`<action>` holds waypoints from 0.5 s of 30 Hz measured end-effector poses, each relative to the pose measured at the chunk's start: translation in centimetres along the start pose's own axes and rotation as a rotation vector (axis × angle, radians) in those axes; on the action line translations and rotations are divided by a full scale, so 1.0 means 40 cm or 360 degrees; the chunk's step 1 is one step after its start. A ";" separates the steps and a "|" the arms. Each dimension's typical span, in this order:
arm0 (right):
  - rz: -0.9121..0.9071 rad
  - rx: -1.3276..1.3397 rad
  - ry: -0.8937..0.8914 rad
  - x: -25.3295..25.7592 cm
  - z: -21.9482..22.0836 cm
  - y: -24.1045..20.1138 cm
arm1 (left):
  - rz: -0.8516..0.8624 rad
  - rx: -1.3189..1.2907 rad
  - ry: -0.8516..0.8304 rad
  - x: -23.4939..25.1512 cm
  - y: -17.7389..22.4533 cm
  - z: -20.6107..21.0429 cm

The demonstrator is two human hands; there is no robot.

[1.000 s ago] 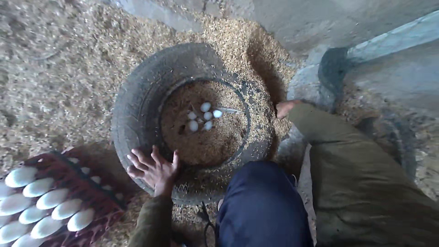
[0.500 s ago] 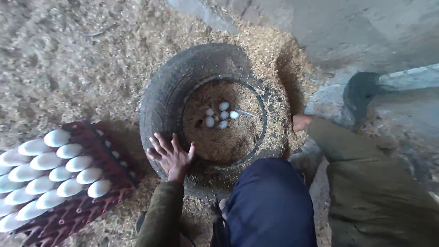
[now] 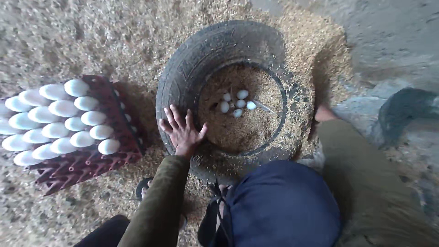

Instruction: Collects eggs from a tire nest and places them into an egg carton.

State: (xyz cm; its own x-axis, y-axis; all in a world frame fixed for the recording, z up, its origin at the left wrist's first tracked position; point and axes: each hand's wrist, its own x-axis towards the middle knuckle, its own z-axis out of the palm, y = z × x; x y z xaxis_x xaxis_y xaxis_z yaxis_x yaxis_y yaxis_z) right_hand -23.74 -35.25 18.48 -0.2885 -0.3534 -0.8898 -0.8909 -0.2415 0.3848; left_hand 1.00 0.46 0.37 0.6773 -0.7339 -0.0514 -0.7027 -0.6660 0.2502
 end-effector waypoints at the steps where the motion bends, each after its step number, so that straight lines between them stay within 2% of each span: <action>1: -0.0205 0.0017 0.0202 0.078 0.046 0.059 | 0.0010 0.0003 0.0001 0.002 -0.002 0.004; 2: -0.0402 0.0014 0.0396 0.197 0.093 0.136 | 0.0016 0.0006 0.0021 -0.001 -0.003 0.008; 3: -0.0548 -0.0038 0.0462 0.308 0.113 0.200 | 0.0015 0.0018 0.0048 -0.001 -0.002 0.011; 5: -0.0490 -0.0201 0.0204 0.394 0.057 0.233 | 0.0004 0.0032 0.0062 0.005 -0.001 0.011; 6: -0.0471 -0.0217 0.0190 0.396 0.025 0.242 | 0.0000 0.0041 0.0053 0.006 -0.001 0.008; 8: -0.0478 -0.0037 0.0529 0.350 -0.026 0.277 | -0.0018 0.0025 -0.0004 0.004 0.003 0.002; 10: -0.0483 0.0357 0.0924 0.263 -0.055 0.287 | -0.0020 0.0000 -0.0016 0.007 0.003 0.001; 11: -0.0475 0.0618 0.1007 0.220 -0.057 0.273 | -0.0017 -0.0005 -0.0015 0.008 -0.001 0.000; 13: -0.0407 0.0918 0.0926 0.194 -0.038 0.259 | -0.0022 -0.0021 -0.0043 0.002 -0.006 -0.002; 15: -0.0233 0.0602 0.0681 0.192 -0.011 0.277 | -0.0014 -0.0006 -0.0046 -0.013 -0.005 0.000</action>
State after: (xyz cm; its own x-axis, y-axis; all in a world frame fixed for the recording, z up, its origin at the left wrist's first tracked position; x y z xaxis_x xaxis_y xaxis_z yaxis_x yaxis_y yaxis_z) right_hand -35.66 -41.05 16.00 -0.0561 -0.6931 -0.7187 -0.9967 -0.0036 0.0813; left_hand 0.78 0.98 0.36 0.6767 -0.7318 -0.0813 -0.6961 -0.6718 0.2532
